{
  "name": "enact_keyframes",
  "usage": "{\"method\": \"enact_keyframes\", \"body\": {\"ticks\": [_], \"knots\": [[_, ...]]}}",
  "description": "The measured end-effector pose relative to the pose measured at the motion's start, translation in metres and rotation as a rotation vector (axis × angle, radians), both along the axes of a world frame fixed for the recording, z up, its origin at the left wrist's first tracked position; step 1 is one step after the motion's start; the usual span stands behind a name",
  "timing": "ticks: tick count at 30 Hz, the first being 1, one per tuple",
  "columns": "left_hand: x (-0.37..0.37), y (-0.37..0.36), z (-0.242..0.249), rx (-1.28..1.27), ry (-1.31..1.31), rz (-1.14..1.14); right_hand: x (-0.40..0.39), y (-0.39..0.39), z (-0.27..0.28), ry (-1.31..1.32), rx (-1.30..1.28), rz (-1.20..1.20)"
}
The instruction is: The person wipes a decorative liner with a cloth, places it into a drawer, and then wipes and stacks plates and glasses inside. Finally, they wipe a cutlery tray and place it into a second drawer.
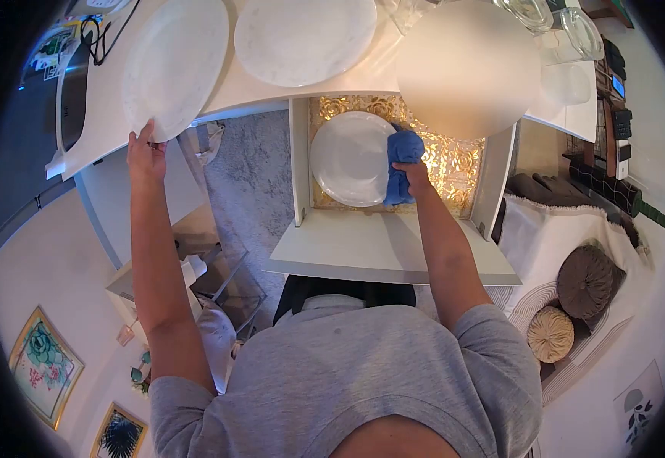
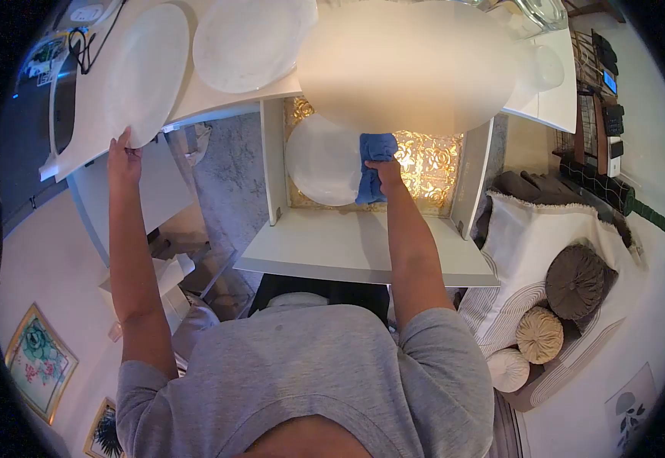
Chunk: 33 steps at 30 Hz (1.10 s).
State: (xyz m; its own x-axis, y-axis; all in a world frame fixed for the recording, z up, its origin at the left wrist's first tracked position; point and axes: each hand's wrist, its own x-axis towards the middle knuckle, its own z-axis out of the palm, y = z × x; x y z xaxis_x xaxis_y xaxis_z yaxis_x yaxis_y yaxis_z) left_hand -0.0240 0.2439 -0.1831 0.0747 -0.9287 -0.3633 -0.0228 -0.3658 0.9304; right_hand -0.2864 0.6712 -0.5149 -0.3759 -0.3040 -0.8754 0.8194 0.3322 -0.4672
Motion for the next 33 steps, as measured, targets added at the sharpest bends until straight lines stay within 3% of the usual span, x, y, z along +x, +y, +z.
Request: {"method": "enact_keyframes", "body": {"ticks": [5, 7, 8, 10, 13, 15, 18, 19, 21, 24, 27, 29, 30, 32, 33], "knots": [[0.005, 0.0, -0.002, -0.018, 0.131, -0.022, 0.003, 0.007, 0.017, 0.011, -0.054, 0.037], [0.005, 0.004, 0.001, -0.036, 0.206, -0.072, 0.006, 0.004, 0.034, 0.429, 0.095, 0.178], [0.001, 0.008, 0.002, -0.031, 0.252, -0.055, 0.005, 0.005, 0.029, 0.439, 0.088, 0.178], [0.005, 0.003, 0.0, -0.039, 0.308, -0.032, 0.002, 0.009, 0.012, 0.668, 0.426, 0.403], [0.01, -0.009, -0.01, -0.014, 0.384, -0.052, -0.008, 0.014, 0.04, 0.714, 0.539, 0.222], [-0.014, 0.004, -0.006, -0.05, 0.411, 0.029, -0.025, 0.033, 0.0, 0.786, 0.993, 0.454], [-0.04, 0.019, 0.017, -0.052, 0.641, 0.12, -0.046, 0.063, 0.023, 0.862, 0.694, 0.14], [-0.048, 0.024, 0.027, -0.088, 0.674, 0.173, -0.065, 0.085, 0.002, 0.785, 0.679, 0.149], [-0.041, 0.021, 0.022, -0.1, 0.797, 0.175, -0.056, 0.066, 0.083, 0.572, -0.042, -0.216], [-0.031, 0.03, 0.028, -0.135, 0.799, 0.27, -0.028, 0.022, 0.195, 0.732, 0.025, 0.035], [0.013, 0.058, 0.047, -0.188, 0.76, 0.264, -0.005, -0.012, 0.272, 0.66, -0.202, 0.289], [0.048, 0.088, 0.069, -0.164, 0.744, 0.288, 0.002, -0.038, 0.311, 1.017, -0.508, 0.697], [0.063, 0.105, 0.08, -0.124, 0.73, 0.273, 0.012, -0.065, 0.338, 0.771, -0.632, 0.535], [0.083, 0.144, 0.097, -0.12, 0.65, 0.287, 0.054, -0.132, 0.426, 0.782, -0.684, 0.648], [0.089, 0.163, 0.102, -0.097, 0.575, 0.263, 0.067, -0.153, 0.441, 1.03, -0.713, 0.868]]}}
